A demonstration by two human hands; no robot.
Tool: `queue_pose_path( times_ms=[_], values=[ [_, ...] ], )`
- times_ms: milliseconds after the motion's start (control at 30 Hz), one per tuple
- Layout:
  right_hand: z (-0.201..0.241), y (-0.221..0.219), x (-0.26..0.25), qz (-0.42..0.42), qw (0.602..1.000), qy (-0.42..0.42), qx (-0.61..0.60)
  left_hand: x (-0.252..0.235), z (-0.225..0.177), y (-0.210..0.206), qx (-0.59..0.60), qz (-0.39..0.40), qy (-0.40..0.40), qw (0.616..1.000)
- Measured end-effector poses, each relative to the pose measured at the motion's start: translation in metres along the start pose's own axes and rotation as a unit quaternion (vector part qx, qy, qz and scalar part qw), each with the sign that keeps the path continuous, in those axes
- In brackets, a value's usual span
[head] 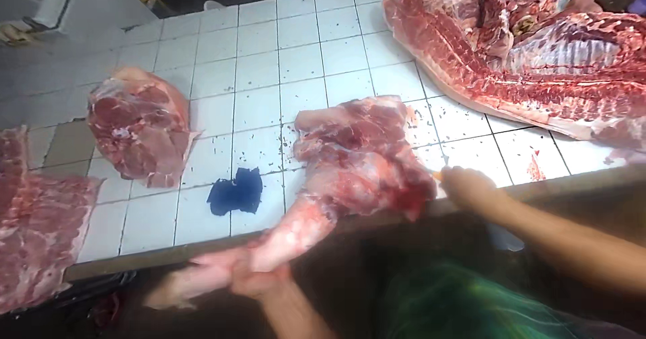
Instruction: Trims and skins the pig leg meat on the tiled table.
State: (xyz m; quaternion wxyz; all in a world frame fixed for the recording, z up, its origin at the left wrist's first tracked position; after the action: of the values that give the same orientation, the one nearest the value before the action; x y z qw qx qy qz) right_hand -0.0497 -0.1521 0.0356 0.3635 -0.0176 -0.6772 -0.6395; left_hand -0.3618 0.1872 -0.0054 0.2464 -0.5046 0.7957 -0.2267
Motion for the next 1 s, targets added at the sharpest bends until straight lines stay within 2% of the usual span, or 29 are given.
queue_pose_path(
  times_ms=[67,100,133,200,233,300,367,400,467,567,633,667,700,733,800,867,933,1000],
  values=[
    [0.03,-0.003,0.009,0.034,0.999,0.015,-0.032,-0.088,-0.035,-0.005,-0.041,0.043,-0.005,0.998],
    [0.045,-0.006,0.014,0.047,0.997,0.025,-0.06,-0.131,-0.048,-0.024,-0.063,0.077,0.005,0.995],
    [0.059,-0.006,0.017,0.052,0.993,0.029,-0.101,-0.167,-0.058,-0.06,-0.089,0.129,0.012,0.988],
    [0.082,-0.012,0.02,0.049,0.98,0.029,-0.191,-0.203,-0.073,-0.177,-0.184,0.253,0.003,0.95],
    [0.09,-0.014,0.021,0.051,0.972,0.03,-0.228,-0.199,-0.076,-0.246,-0.231,0.289,-0.005,0.929],
    [0.081,-0.018,0.016,0.058,0.96,0.031,-0.274,-0.154,-0.063,-0.384,-0.336,0.318,-0.048,0.885],
    [0.037,-0.022,0.023,0.057,0.949,0.009,-0.31,-0.082,-0.027,-0.488,-0.411,0.386,-0.083,0.822],
    [0.006,-0.027,0.035,0.059,0.942,-0.011,-0.331,-0.036,-0.006,-0.522,-0.424,0.451,-0.11,0.777],
    [-0.072,-0.052,0.066,0.031,0.918,-0.066,-0.391,0.057,0.047,-0.55,-0.402,0.606,-0.162,0.667],
    [-0.201,-0.102,0.13,-0.04,0.861,-0.184,-0.473,0.175,0.105,-0.519,-0.408,0.751,-0.13,0.503],
    [-0.263,-0.125,0.174,-0.091,0.828,-0.247,-0.494,0.215,0.12,-0.484,-0.393,0.813,-0.072,0.424],
    [-0.289,-0.132,0.191,-0.113,0.818,-0.274,-0.494,0.223,0.121,-0.468,-0.374,0.83,-0.068,0.408],
    [-0.312,-0.139,0.206,-0.128,0.807,-0.297,-0.494,0.224,0.119,-0.454,-0.353,0.834,-0.078,0.416],
    [-0.33,-0.146,0.218,-0.143,0.796,-0.315,-0.496,0.22,0.116,-0.438,-0.33,0.826,-0.088,0.448],
    [-0.348,-0.15,0.236,-0.163,0.776,-0.336,-0.508,0.208,0.11,-0.406,-0.294,0.788,-0.09,0.533],
    [-0.352,-0.144,0.239,-0.193,0.758,-0.331,-0.528,0.214,0.107,-0.377,-0.251,0.725,-0.155,0.623],
    [-0.348,-0.136,0.235,-0.227,0.751,-0.3,-0.542,0.225,0.113,-0.349,-0.226,0.585,-0.221,0.747],
    [-0.345,-0.124,0.221,-0.224,0.774,-0.255,-0.534,0.236,0.125,-0.331,-0.242,0.391,-0.231,0.857]
  ],
)
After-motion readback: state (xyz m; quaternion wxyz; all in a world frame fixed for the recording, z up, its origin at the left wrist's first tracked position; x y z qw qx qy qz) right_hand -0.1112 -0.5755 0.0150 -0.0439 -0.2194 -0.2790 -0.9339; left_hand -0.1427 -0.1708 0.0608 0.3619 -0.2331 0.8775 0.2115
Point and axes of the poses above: each hand's wrist, its own x-axis away from the middle knuckle, its own y-axis out of the back of the hand, z = x × y, the point moved 3 cm from there along -x, towards the middle knuckle, and after that the axes turned 1 degree about y, right-handed, at the moved point
